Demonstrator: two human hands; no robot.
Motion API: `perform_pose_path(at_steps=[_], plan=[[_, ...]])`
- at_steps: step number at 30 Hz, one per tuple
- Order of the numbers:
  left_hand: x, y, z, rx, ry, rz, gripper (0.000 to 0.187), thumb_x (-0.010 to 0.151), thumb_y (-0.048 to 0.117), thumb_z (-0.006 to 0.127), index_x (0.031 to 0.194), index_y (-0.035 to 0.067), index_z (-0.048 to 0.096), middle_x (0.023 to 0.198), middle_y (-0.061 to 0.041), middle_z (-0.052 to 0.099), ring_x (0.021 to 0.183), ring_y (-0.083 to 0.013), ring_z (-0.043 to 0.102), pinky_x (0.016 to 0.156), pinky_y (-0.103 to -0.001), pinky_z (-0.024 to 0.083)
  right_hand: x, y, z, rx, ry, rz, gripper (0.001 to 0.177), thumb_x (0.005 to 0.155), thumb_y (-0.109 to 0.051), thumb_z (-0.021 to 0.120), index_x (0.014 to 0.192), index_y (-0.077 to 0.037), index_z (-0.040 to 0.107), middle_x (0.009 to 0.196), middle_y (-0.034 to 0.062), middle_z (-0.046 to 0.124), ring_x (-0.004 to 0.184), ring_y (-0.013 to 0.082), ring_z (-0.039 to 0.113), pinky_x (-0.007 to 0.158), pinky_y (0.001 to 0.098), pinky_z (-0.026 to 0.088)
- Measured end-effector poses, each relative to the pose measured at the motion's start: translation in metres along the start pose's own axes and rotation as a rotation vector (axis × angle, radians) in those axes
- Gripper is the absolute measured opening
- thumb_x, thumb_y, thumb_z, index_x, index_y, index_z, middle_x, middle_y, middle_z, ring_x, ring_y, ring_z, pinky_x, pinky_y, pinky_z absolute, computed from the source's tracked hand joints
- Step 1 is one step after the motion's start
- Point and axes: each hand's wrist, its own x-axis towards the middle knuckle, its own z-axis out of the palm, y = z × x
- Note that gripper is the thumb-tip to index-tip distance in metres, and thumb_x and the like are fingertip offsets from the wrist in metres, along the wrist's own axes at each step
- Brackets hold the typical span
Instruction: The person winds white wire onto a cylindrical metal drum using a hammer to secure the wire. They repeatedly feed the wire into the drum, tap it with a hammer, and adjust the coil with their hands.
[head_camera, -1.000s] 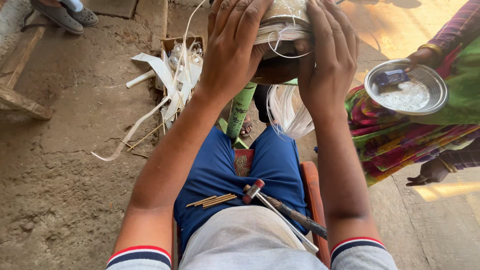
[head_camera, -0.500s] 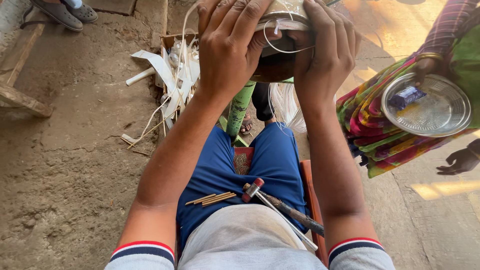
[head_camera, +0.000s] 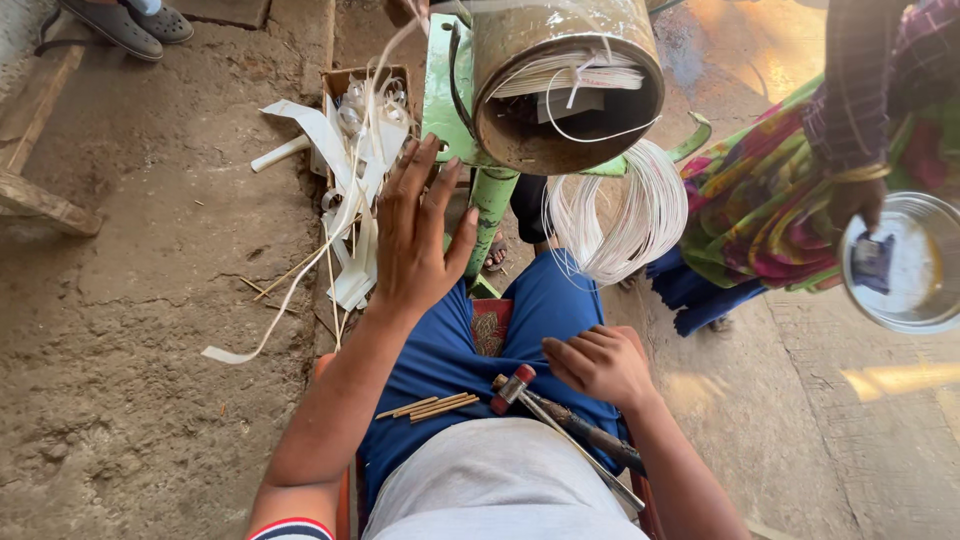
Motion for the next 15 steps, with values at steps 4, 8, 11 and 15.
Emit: perform_pose_path(at_steps=[4, 8, 11, 15], plan=[[-0.014, -0.015, 0.0, 0.001, 0.019, -0.038, 0.051, 0.108, 0.022, 0.063, 0.154, 0.01, 0.043, 0.162, -0.017, 0.043, 0.153, -0.0359, 0.041, 0.127, -0.049, 0.037, -0.034, 0.017, 0.023, 0.005, -0.233, 0.559, 0.017, 0.095, -0.029, 0.073, 0.089, -0.013, 0.074, 0.075, 0.0072, 0.072, 0.071, 0.0281, 0.07, 0.066, 0.0403, 0.054], [-0.036, -0.031, 0.008, -0.088, 0.064, -0.117, 0.051, 0.107, 0.018, 0.062, 0.152, 0.005, 0.043, 0.162, -0.019, 0.042, 0.15, -0.0376, 0.044, 0.126, -0.049, 0.039, -0.043, 0.037, 0.047, -0.029, -0.156, 0.714, 0.027, 0.092, -0.035, 0.069, 0.095, -0.007, 0.071, 0.087, 0.0125, 0.07, 0.084, 0.0333, 0.068, 0.073, 0.0449, 0.053], [-0.062, -0.05, 0.022, -0.167, 0.016, -0.165, 0.045, 0.109, 0.016, 0.059, 0.151, 0.008, 0.045, 0.16, -0.021, 0.044, 0.147, -0.0397, 0.049, 0.12, -0.046, 0.048, -0.044, 0.056, 0.065, -0.025, -0.213, 0.839, 0.037, 0.093, -0.043, 0.067, 0.093, -0.006, 0.069, 0.09, 0.0151, 0.069, 0.088, 0.0354, 0.067, 0.077, 0.0471, 0.053], [-0.098, -0.085, 0.036, -0.006, -0.273, -0.4, 0.043, 0.101, 0.018, 0.063, 0.142, 0.016, 0.052, 0.144, -0.015, 0.055, 0.116, -0.0343, 0.066, 0.099, -0.045, 0.056, -0.045, 0.084, 0.087, 0.024, -0.313, 0.883, 0.048, 0.092, -0.052, 0.067, 0.093, -0.004, 0.069, 0.09, 0.0179, 0.071, 0.089, 0.0381, 0.069, 0.077, 0.0478, 0.053]])
